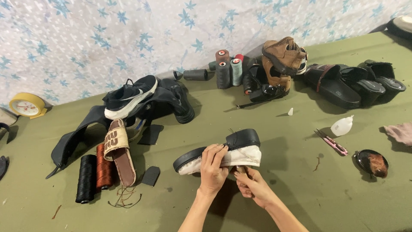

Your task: The person sews a white shoe using a needle and thread. They repeatedly push the needle through the shoe's sole and upper, pull the thread tight, and adjust the shoe's position on the table. The workspace contains various other shoes and spools of thread.

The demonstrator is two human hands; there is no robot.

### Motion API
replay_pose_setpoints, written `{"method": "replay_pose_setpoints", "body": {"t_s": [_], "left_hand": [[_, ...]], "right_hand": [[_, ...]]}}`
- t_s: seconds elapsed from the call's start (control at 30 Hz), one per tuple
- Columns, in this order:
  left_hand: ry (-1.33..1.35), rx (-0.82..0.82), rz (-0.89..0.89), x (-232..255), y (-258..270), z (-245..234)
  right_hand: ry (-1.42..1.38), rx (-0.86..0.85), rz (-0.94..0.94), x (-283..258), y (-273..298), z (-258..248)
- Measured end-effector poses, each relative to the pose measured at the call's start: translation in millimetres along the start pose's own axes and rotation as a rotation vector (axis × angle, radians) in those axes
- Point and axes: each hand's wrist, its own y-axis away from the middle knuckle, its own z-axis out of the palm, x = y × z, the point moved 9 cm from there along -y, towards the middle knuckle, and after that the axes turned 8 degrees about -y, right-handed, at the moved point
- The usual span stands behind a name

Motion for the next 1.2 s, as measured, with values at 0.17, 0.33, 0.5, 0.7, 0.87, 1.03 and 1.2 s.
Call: {"method": "replay_pose_setpoints", "body": {"t_s": [0.17, 0.33, 0.5, 0.7, 0.87, 1.03, 1.2], "left_hand": [[0.079, -0.014, -0.045, -6, -4, -4], [0.086, -0.039, -0.066, -9, -3, -6], [0.092, -0.038, -0.051, -6, -5, -9], [0.105, -0.062, -0.058, -4, -6, -6], [0.066, -0.042, -0.047, -3, -10, -1], [0.033, -0.071, -0.032, 1, -12, 6], [-0.008, -0.057, 0.02, 2, -8, 7]], "right_hand": [[-0.358, -0.232, 0.292, 16, 2, 12], [-0.387, -0.312, 0.352, 20, 4, 18], [0.063, -0.108, 0.048, 14, -5, 0], [0.866, 0.358, -0.292, -15, 3, -17], [0.736, 0.314, -0.331, -20, 3, -12], [0.202, 0.199, -0.115, 4, -5, -19], [0.009, 0.069, 0.0, 11, -5, -10]]}}
